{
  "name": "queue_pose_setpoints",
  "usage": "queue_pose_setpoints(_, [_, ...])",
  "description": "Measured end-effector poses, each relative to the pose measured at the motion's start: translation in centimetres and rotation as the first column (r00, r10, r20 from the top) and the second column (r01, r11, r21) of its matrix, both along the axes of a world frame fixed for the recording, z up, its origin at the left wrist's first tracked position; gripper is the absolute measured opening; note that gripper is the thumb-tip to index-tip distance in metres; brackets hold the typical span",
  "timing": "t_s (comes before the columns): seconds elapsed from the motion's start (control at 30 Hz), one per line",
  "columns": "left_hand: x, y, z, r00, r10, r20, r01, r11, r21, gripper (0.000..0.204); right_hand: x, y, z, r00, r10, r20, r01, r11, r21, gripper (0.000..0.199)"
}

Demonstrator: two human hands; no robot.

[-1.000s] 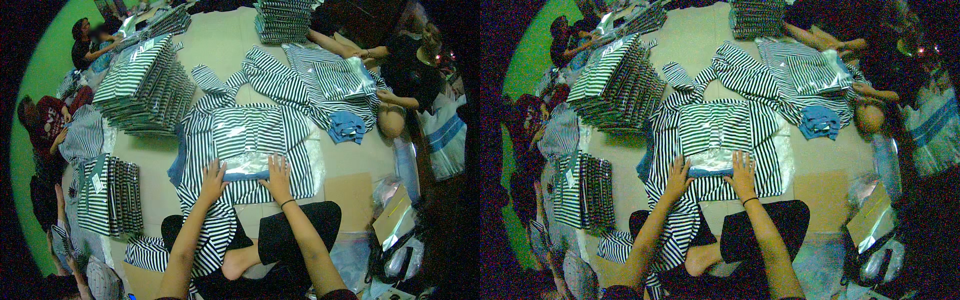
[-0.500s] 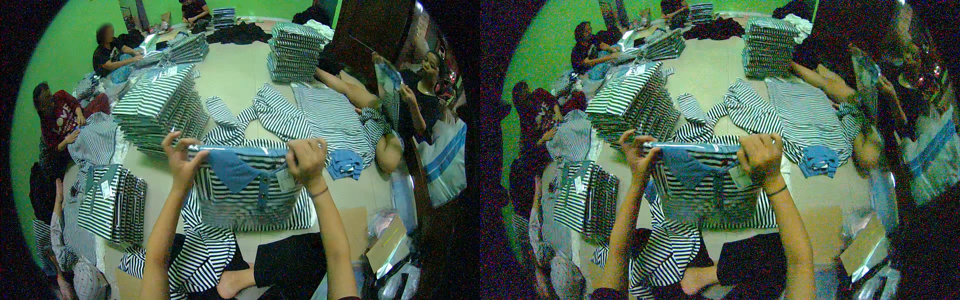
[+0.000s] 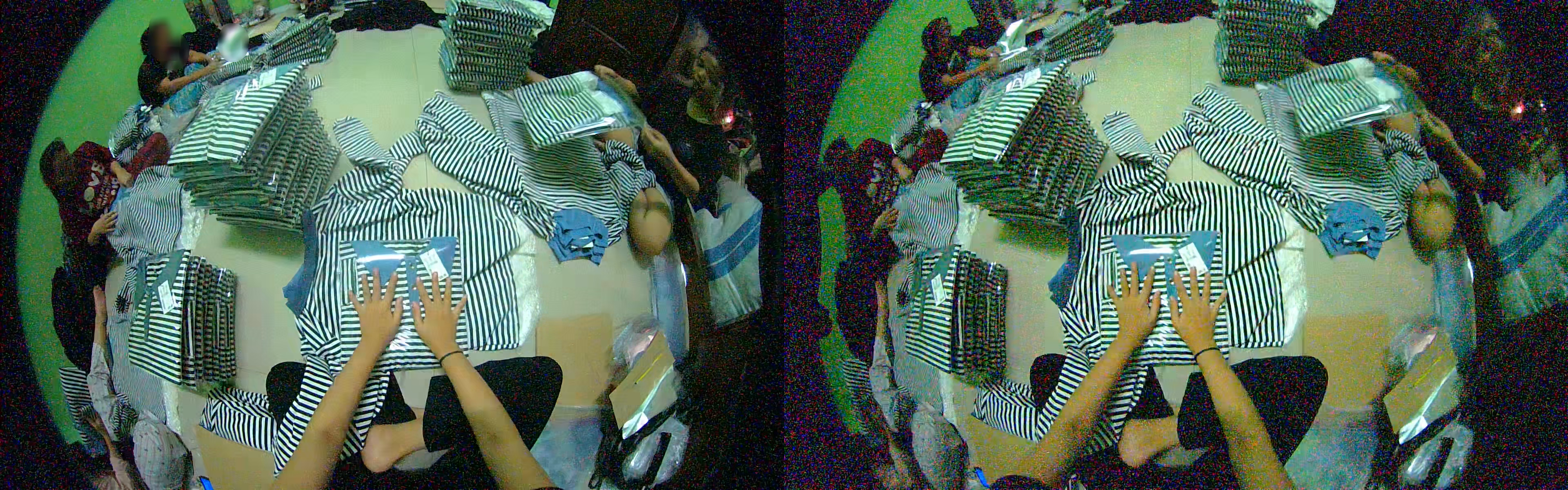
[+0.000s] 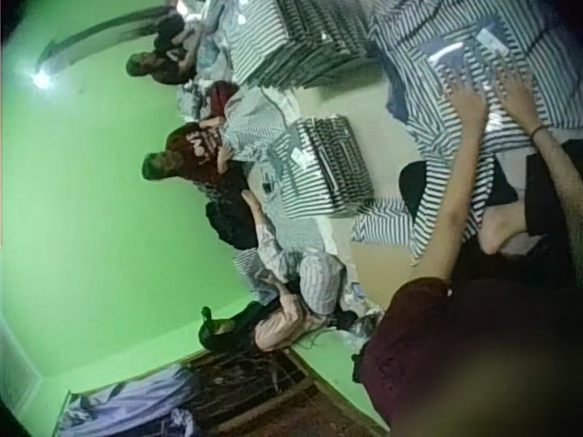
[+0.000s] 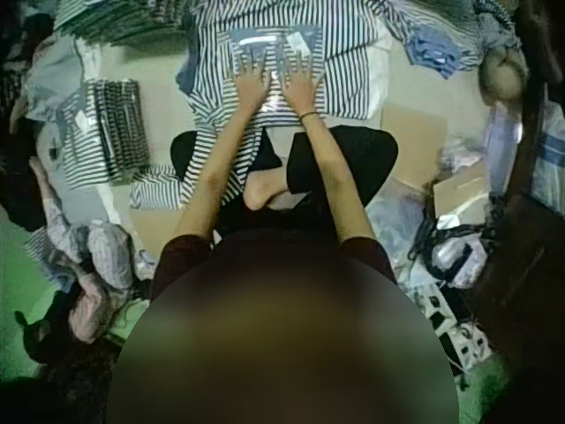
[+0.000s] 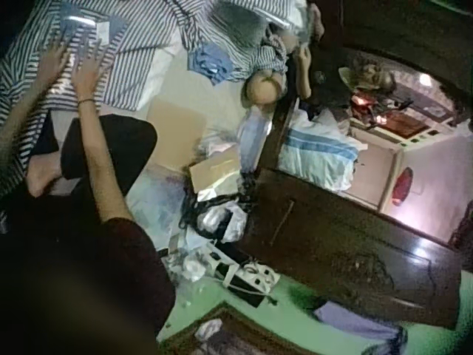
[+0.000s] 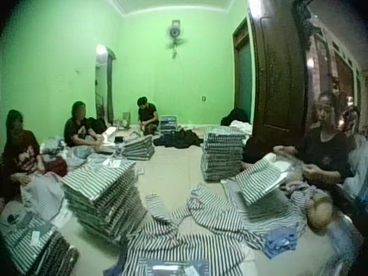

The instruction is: The person folds striped shirts and places them into clear plastic bags. They insert a cardboard piece into each bag to keep the shirt flat, then seal the bag and set it aside. The process is repeated for multiple shirts.

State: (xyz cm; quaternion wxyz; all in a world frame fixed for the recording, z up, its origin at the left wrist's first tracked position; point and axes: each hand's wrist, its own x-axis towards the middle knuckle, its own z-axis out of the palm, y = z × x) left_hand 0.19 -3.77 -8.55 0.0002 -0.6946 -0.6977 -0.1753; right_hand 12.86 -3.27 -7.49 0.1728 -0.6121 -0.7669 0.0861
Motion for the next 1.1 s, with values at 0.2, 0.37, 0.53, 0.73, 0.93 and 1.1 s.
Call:
queue_pose_setpoints(0.2, [-0.2,0.8,0.2,0.999,0.033,-0.025,-0.036,0.990,-0.135,0.052,-0.3,0.8,0.3,0.997,-0.008,0.081,0.011,0.999,-0.040,0.049])
queue_pose_setpoints(0.37, [-0.2,0.8,-0.6,1.000,0.029,0.012,-0.029,0.998,-0.056,0.052,-0.3,0.9,-0.4,1.000,0.008,0.009,-0.008,0.999,-0.051,0.048])
queue_pose_setpoints(0.53, [-0.3,0.8,-0.8,1.000,0.020,0.004,-0.020,0.998,-0.059,0.050,-0.3,0.8,-0.6,0.999,0.002,0.038,0.000,0.999,-0.053,0.048])
queue_pose_setpoints(0.73, [-0.8,1.7,0.4,1.000,0.024,0.005,-0.023,0.992,-0.127,0.048,-0.2,2.2,2.0,0.994,0.047,0.102,-0.028,0.983,-0.182,0.049])
queue_pose_setpoints(0.93, [-4.6,4.6,-0.1,0.965,0.256,0.054,-0.255,0.967,-0.027,0.047,1.1,8.0,1.4,0.998,0.068,0.012,-0.068,0.997,0.042,0.052])
queue_pose_setpoints(1.1, [-5.5,4.5,-1.8,0.977,0.205,0.054,-0.203,0.978,-0.041,0.057,1.8,8.4,-1.1,0.994,0.098,0.047,-0.091,0.987,-0.131,0.057])
